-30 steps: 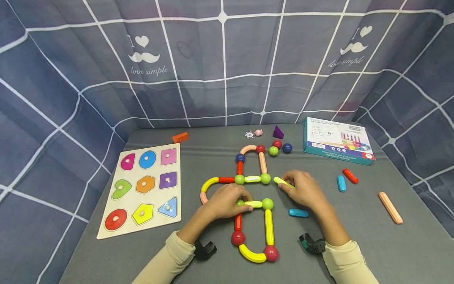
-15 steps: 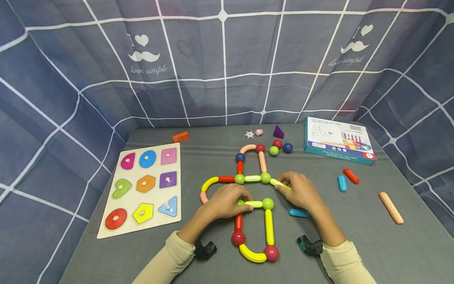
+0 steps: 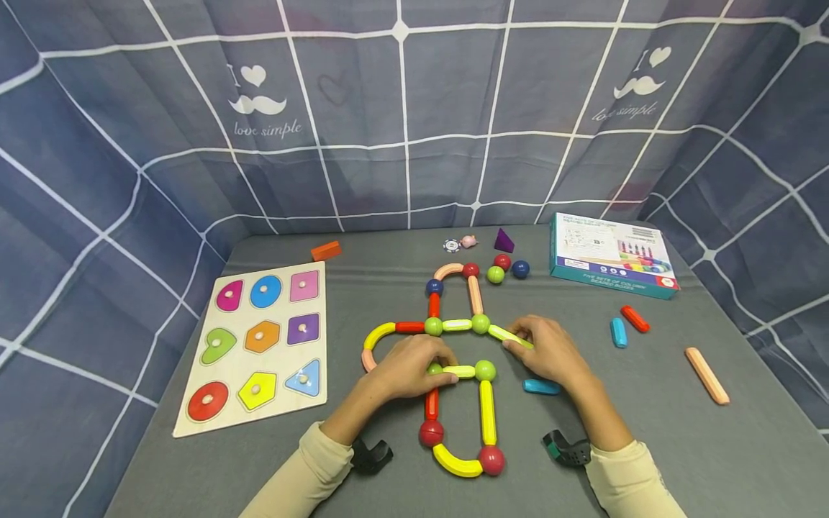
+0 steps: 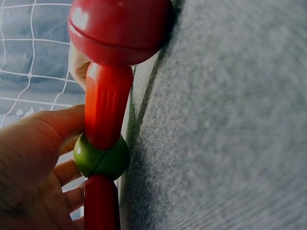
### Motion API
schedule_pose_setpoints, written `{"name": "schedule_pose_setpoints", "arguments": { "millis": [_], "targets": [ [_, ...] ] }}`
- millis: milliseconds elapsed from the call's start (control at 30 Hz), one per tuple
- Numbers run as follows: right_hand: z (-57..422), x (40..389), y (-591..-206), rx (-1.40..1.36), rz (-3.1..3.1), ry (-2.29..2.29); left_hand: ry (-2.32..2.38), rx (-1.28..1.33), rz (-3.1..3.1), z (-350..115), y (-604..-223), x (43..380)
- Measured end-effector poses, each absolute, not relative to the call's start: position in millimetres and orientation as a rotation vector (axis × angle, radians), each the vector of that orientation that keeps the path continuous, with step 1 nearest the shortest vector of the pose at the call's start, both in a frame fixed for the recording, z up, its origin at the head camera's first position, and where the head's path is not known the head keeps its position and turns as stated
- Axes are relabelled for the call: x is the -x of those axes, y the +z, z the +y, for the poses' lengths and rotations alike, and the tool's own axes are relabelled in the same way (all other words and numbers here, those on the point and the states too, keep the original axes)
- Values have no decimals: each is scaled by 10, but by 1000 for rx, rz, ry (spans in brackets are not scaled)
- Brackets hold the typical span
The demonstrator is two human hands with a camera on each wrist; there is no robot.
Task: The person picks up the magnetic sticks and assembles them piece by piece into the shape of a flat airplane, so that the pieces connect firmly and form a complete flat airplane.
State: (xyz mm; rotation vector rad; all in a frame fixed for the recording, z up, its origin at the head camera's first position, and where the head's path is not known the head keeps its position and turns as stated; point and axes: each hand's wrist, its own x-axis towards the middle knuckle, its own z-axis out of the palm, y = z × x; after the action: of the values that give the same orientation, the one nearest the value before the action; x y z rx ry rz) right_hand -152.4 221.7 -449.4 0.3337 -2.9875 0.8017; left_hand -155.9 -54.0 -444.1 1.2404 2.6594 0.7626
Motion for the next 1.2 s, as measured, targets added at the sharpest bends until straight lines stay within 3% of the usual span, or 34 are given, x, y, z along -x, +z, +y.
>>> {"name": "schedule_pose_setpoints", "arguments": {
  "millis": [300, 467, 600, 867, 1033, 1200],
  "targets": [
    [2276, 1547, -4510, -330, -2950, 838, 774, -1233, 2659, -543, -4437, 1561],
    [2556, 1524, -4411, -282, -2891, 896, 766, -1233, 2669, -521, -4429, 1547],
    [3084, 1432, -4285, 9, -2798, 788, 750, -1245, 2667, -491, -4437, 1535],
    [4093, 1028, -4229, 1011, -2755, 664, 753, -1252, 2659, -476, -4463, 1523],
    [4302, 881, -4259, 1168, -2814, 718, 770, -1246, 2662, -484, -4467, 1523],
    [4266, 888, -4262, 1091, -2841, 750, 743, -1244, 2664, -473, -4448, 1514]
  ]
}}
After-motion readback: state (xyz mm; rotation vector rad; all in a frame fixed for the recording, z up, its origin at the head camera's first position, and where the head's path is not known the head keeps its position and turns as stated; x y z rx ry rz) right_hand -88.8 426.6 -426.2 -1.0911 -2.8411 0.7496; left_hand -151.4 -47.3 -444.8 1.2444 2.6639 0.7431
